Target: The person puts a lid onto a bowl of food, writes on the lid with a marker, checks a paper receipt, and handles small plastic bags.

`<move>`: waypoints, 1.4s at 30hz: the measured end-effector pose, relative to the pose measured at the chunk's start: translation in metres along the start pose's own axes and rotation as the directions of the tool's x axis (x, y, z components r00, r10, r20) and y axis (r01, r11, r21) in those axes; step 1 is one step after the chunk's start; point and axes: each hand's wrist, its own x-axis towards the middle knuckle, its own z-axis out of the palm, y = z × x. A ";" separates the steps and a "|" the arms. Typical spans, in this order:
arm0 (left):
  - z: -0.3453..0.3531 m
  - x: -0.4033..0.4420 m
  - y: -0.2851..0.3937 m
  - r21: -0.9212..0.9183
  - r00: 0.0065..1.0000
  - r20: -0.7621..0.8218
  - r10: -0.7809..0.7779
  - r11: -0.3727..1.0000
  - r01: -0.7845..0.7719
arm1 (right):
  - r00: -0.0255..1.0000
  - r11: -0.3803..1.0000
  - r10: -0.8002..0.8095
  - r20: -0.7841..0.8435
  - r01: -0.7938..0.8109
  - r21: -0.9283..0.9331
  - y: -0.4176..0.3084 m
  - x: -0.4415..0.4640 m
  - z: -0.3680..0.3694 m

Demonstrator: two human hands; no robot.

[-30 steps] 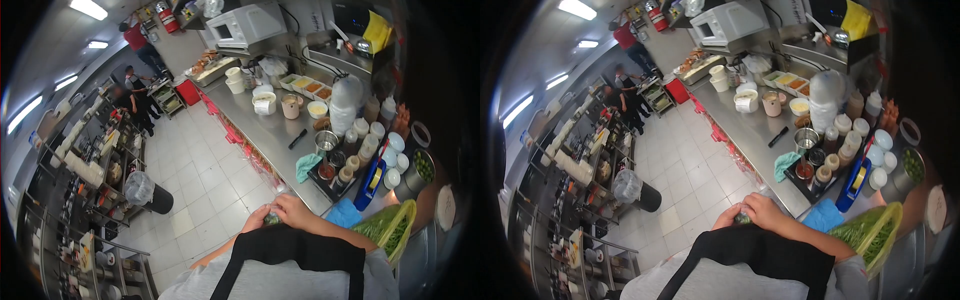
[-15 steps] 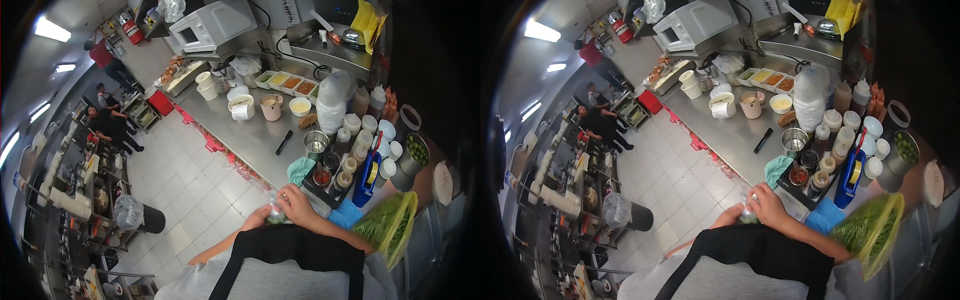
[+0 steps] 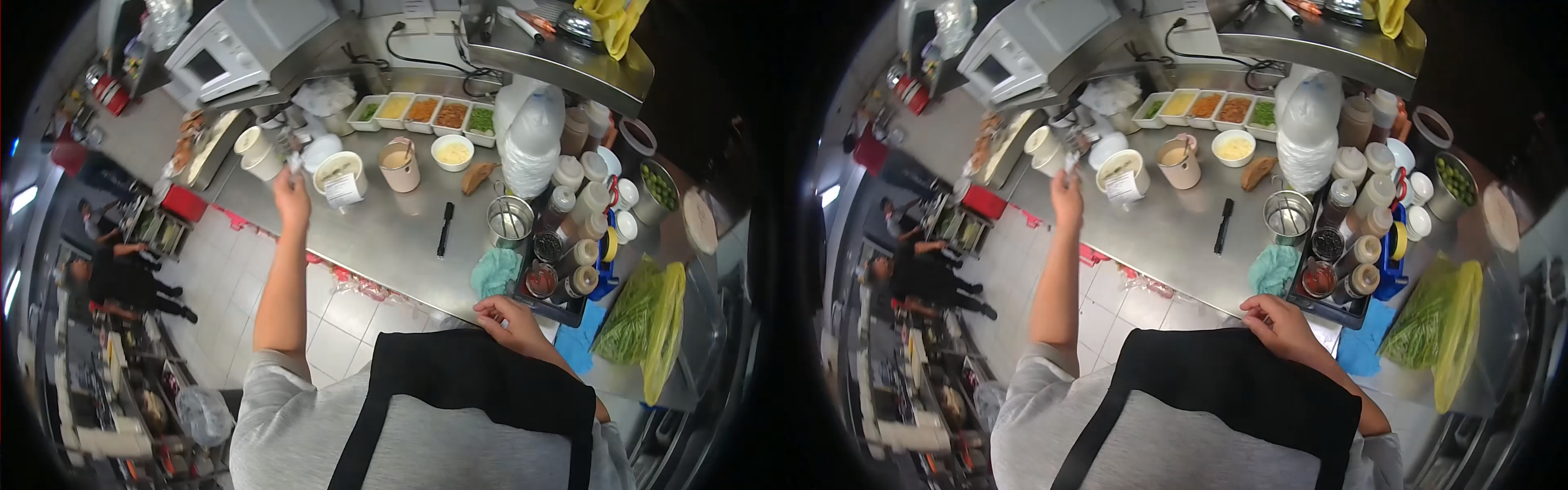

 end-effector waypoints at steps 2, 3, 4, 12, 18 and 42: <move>0.012 0.034 0.012 0.217 0.938 -0.121 0.324 0.931 -0.294 | 0.997 0.999 0.001 -0.071 -0.004 -0.037 -0.002 0.002 0.007; 0.015 0.044 0.020 0.256 0.897 -0.113 0.427 0.885 -0.389 | 0.995 0.998 -0.005 -0.098 -0.001 -0.055 -0.004 0.004 0.011; 0.019 0.050 0.021 0.295 0.845 -0.104 0.524 0.828 -0.477 | 0.992 0.999 0.001 -0.129 -0.008 -0.054 -0.006 0.005 0.015; 0.069 0.000 -0.053 0.552 0.837 0.533 0.126 0.698 -0.457 | 0.961 0.997 0.017 -0.277 -0.039 -0.072 -0.009 0.024 0.035; 0.033 -0.072 -0.057 0.415 0.852 0.420 0.312 0.770 -0.486 | 0.963 0.996 0.006 -0.270 -0.030 -0.086 -0.010 0.048 0.040; -0.054 -0.408 -0.051 0.717 0.164 0.695 -0.700 0.658 -0.232 | 0.962 0.989 -0.122 0.245 0.138 -0.050 0.004 0.009 -0.001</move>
